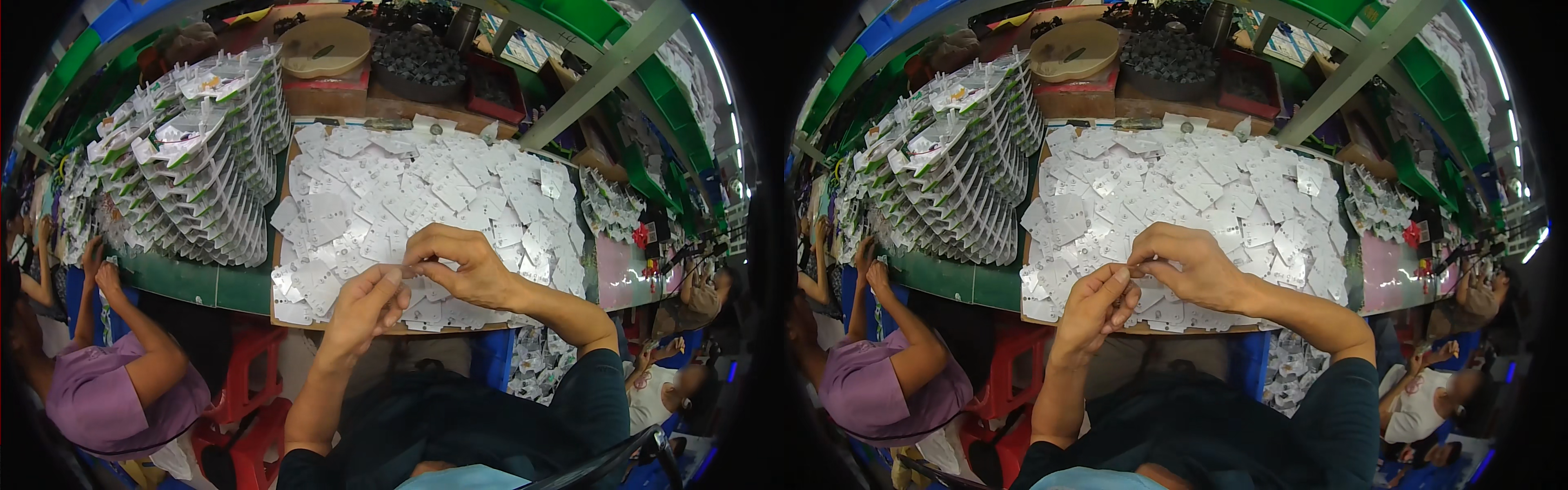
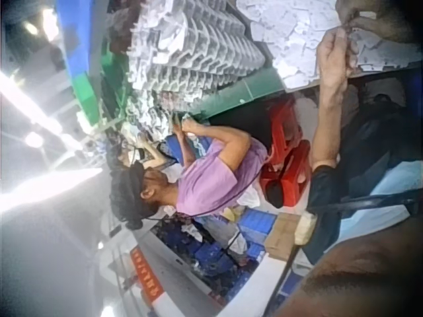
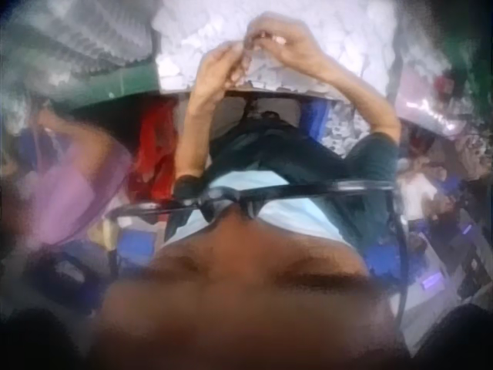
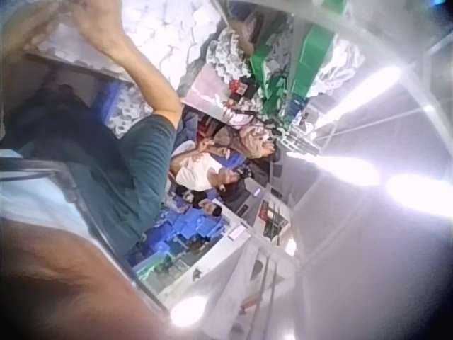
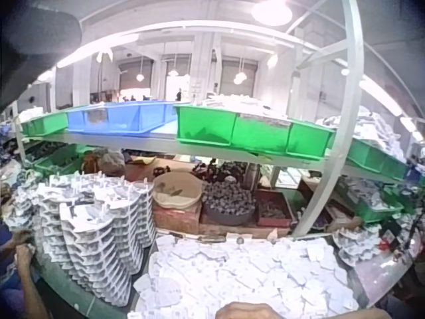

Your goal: The person retrieves plastic plates from an overhead bin, picks small metal components from a container, and inserts them into the plastic plates by hand.

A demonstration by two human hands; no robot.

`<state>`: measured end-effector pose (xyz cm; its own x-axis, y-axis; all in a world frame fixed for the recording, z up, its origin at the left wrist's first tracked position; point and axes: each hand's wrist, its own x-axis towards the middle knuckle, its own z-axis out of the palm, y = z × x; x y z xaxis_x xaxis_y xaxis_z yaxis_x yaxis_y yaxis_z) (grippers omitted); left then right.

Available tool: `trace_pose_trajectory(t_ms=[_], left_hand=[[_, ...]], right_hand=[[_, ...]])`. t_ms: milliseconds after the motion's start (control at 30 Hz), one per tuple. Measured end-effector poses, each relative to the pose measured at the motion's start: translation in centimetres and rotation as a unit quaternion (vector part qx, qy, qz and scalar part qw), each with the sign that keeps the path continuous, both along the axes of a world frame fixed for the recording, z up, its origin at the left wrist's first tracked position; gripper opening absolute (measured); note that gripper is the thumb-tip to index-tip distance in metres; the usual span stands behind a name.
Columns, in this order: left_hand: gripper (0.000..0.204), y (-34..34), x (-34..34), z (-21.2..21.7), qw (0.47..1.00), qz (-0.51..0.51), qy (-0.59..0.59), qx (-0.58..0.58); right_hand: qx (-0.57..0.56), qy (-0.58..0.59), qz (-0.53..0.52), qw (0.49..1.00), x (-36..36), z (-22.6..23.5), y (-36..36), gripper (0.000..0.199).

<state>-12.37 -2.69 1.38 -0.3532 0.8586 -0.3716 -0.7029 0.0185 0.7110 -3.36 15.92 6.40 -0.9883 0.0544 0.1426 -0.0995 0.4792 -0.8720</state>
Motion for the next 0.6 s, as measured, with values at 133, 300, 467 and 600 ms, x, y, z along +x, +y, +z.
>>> trace_pose_trajectory(t_ms=[133,300,467,600], left_hand=[[0.023,0.3,0.3,-0.5,1.0,0.006,-0.011,0.0],[0.022,0.6,0.8,-0.6,0.998,0.021,0.056,-0.031],[0.024,0.5,0.6,-0.5,0.993,0.023,0.099,-0.051],[0.024,0.5,-0.2,-0.6,0.999,-0.01,-0.037,-0.003]], right_hand=[[-0.021,-0.004,0.012,1.0,0.1,-0.2,-0.1,0.012],[0.011,-0.242,-0.078,0.967,-0.2,0.5,0.1,0.02],[-0.056,-0.225,-0.093,0.968,-0.2,0.2,-0.1,0.02],[0.162,0.09,-0.065,0.981,0.1,-1.5,0.3,0.014]])
